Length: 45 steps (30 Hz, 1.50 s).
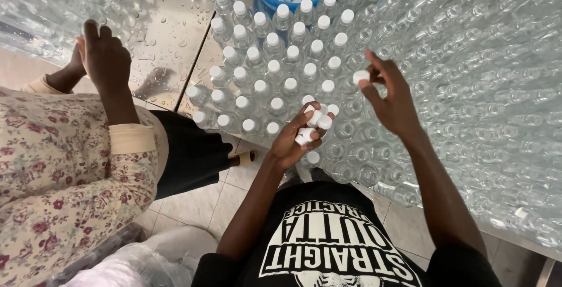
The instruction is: Rinsing empty plastic bottles and capping filled water bottles at a production station
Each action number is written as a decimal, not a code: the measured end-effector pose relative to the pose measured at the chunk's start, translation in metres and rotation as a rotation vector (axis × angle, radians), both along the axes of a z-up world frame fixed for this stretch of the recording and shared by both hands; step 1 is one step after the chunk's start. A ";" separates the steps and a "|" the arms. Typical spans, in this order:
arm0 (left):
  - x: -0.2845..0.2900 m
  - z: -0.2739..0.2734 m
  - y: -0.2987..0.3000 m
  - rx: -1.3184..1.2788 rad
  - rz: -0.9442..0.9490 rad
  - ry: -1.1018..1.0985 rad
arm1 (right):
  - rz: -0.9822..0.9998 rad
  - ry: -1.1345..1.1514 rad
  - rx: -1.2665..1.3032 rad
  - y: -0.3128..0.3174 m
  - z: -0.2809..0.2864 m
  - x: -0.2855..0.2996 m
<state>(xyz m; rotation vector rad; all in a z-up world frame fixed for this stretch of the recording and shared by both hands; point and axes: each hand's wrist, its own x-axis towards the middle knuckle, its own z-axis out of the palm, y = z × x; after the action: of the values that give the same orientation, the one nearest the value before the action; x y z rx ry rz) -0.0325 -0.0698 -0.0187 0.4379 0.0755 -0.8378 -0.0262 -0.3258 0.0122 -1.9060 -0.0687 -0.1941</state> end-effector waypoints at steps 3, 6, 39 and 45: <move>-0.002 0.008 0.005 0.014 0.000 -0.018 | 0.065 0.043 -0.313 -0.028 -0.021 0.021; -0.002 0.013 0.010 0.013 0.028 0.007 | 0.163 0.047 -0.378 -0.035 -0.047 0.034; -0.003 -0.018 -0.013 0.025 0.100 0.012 | 0.070 0.268 -0.220 0.026 0.023 -0.015; -0.004 -0.018 -0.025 0.223 0.184 -0.112 | 0.060 0.343 -0.035 0.045 0.021 -0.030</move>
<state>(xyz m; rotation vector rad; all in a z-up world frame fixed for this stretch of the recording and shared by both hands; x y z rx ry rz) -0.0364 -0.0949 -0.0368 0.6768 0.1042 -0.6243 -0.0560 -0.2806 0.0332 -1.9444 0.1019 0.1767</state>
